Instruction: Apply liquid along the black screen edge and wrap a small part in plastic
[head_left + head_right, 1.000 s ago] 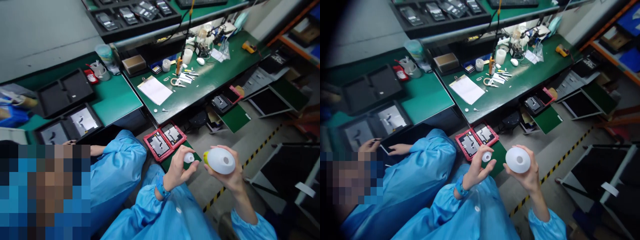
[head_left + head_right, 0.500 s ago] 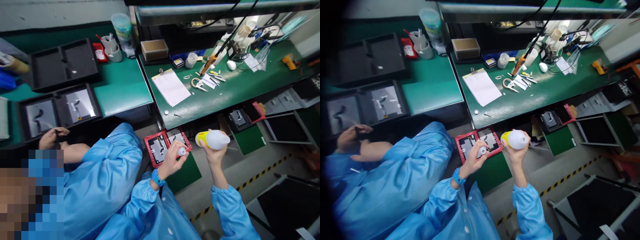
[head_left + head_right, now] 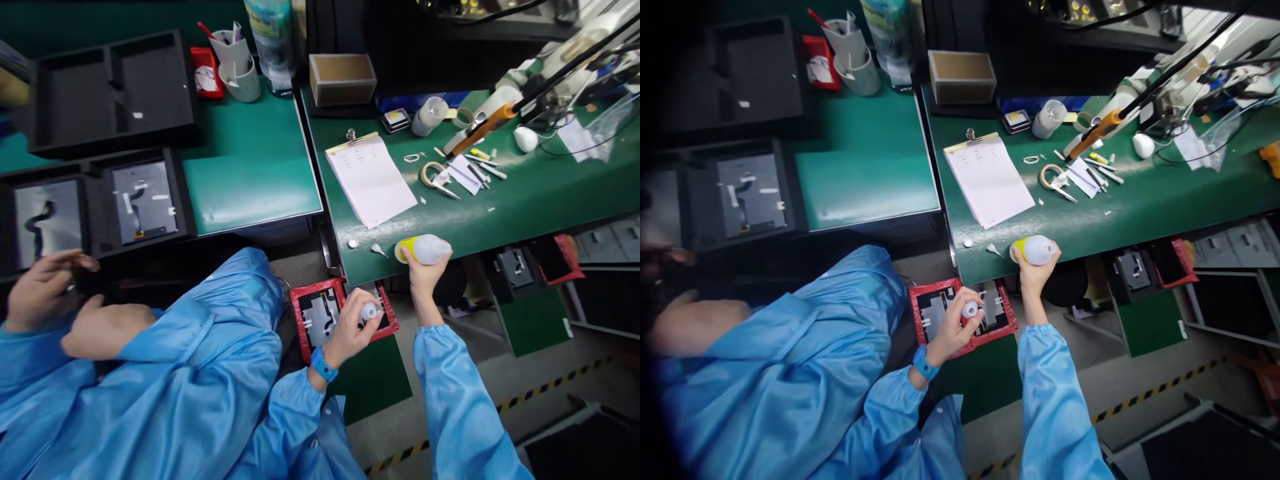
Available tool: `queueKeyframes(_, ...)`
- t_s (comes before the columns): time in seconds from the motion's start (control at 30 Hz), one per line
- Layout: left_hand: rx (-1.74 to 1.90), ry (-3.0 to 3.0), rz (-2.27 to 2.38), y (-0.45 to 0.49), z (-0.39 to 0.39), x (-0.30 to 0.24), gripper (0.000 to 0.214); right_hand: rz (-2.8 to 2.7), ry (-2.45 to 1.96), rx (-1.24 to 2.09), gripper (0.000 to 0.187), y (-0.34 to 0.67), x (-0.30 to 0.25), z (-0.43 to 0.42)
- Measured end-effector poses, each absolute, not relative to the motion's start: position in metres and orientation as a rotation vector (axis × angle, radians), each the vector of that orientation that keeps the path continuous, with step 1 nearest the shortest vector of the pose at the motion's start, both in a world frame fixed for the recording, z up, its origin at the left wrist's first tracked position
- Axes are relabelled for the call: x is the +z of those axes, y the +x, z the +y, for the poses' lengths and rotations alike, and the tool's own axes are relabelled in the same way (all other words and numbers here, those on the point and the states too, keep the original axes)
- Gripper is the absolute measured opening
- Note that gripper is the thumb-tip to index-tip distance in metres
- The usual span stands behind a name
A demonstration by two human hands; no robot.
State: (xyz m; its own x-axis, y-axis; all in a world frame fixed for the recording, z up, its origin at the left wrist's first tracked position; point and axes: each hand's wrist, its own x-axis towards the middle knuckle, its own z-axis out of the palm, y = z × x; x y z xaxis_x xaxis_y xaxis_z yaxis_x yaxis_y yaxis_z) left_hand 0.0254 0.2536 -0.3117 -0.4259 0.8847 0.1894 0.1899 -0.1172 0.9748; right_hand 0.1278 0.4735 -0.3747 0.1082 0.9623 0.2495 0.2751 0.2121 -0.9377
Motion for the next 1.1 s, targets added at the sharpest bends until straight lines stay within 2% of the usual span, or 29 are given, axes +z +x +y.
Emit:
queueKeyframes(0.17, 1.671, 1.117, 1.640, 0.020, 0.258, -0.316, 0.017, -1.427, -1.279, 0.825, 0.105, 0.118, -0.388, 0.490)
queueKeyframes(0.3, 1.702, 1.071, 1.683, 0.020, 0.256, -0.317, 0.017, -1.407, -1.264, 0.864, 0.110, 0.119, -0.393, 0.470)
queueKeyframes(0.37, 1.722, 1.072, 1.693, 0.020, 0.256, -0.316, 0.017, -1.382, -1.351, 0.753, 0.098, 0.123, -0.395, 0.445)
queueKeyframes(0.43, 1.736, 1.072, 1.693, 0.021, 0.256, -0.314, 0.017, -1.410, -1.449, 0.652, 0.074, 0.125, -0.395, 0.418)
queueKeyframes(0.5, 1.742, 1.071, 1.692, 0.021, 0.256, -0.313, 0.017, -1.538, -1.469, 0.658, 0.056, 0.123, -0.393, 0.399)
queueKeyframes(0.57, 1.743, 1.067, 1.699, 0.020, 0.256, -0.312, 0.020, -1.698, -1.423, 0.708, 0.048, 0.116, -0.391, 0.393)
queueKeyframes(0.77, 1.732, 1.109, 1.721, 0.020, 0.255, -0.306, 0.022, -2.030, -1.352, 0.695, 0.049, 0.085, -0.387, 0.427)
queueKeyframes(0.93, 1.678, 1.141, 1.719, 0.016, 0.255, -0.301, 0.019, -2.062, -1.337, 0.636, 0.048, 0.078, -0.383, 0.436)
queueKeyframes(1.03, 1.652, 1.141, 1.752, 0.013, 0.254, -0.298, 0.020, -2.042, -1.190, 0.632, 0.052, 0.084, -0.365, 0.425)
queueKeyframes(1.1, 1.658, 1.126, 1.759, 0.014, 0.254, -0.296, 0.021, -2.005, -1.112, 0.746, 0.051, 0.095, -0.343, 0.412)
